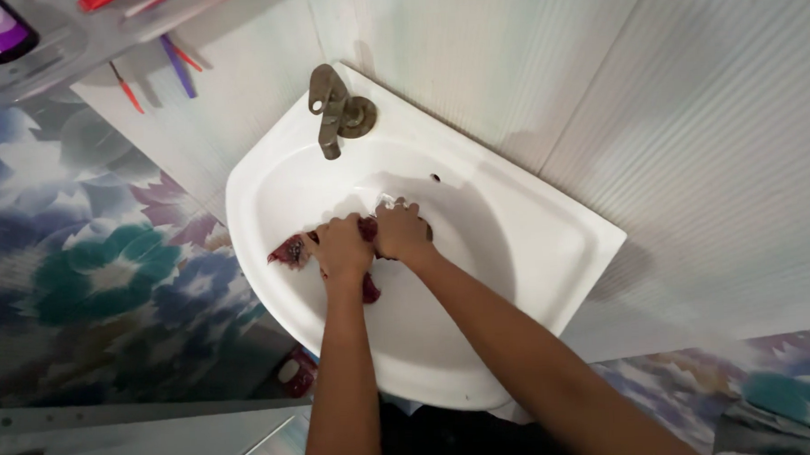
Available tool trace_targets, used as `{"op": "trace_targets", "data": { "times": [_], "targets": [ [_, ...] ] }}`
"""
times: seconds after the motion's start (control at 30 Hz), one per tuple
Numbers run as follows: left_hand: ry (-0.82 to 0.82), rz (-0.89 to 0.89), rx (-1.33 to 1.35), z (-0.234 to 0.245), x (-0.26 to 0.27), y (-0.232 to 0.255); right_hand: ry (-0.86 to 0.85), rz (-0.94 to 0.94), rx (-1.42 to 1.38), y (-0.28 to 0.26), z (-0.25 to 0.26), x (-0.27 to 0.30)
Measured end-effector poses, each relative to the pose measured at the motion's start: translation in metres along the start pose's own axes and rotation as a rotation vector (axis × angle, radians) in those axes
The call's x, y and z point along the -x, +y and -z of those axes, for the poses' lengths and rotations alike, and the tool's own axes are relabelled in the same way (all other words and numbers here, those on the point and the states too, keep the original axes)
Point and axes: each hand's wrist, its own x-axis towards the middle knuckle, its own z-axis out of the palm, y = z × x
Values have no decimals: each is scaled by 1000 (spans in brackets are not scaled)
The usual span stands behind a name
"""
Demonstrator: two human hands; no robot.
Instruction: The person organizes various personal care bottles, jars, and tools, picking them up from a sink and a floor area to place them on a corner wall shelf.
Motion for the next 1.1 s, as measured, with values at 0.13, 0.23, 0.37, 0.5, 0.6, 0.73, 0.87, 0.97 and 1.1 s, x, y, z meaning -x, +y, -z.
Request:
{"op": "trace_targets", "data": {
  "times": [0.13,0.23,0.37,0.5,0.6,0.73,0.87,0.97,1.1],
  "targets": [
    [-55,89,16,-2,-4,-2,96,56,117,-1,-9,11],
    [28,171,37,-2,-10,-1,127,31,162,-7,-3,13],
    [297,98,83,-4,-8,-6,-14,32,223,-17,10,16],
    [421,-82,277,7,-9,-9,78,31,129,-8,6,8],
    [335,-51,491,29,-10,-5,195,20,-85,4,8,-2],
    [105,81,646,62,-14,1,178,34,-280,0,52,-12],
    [-34,40,955,87,-21,8,407,290,-341,-18,118,-9],
    [-193,86,1233,113,-26,17,366,131,-583,-40,164,-3],
    [-233,2,1485,153,-27,28,466,287,-609,-68,195,11]
  ]
}}
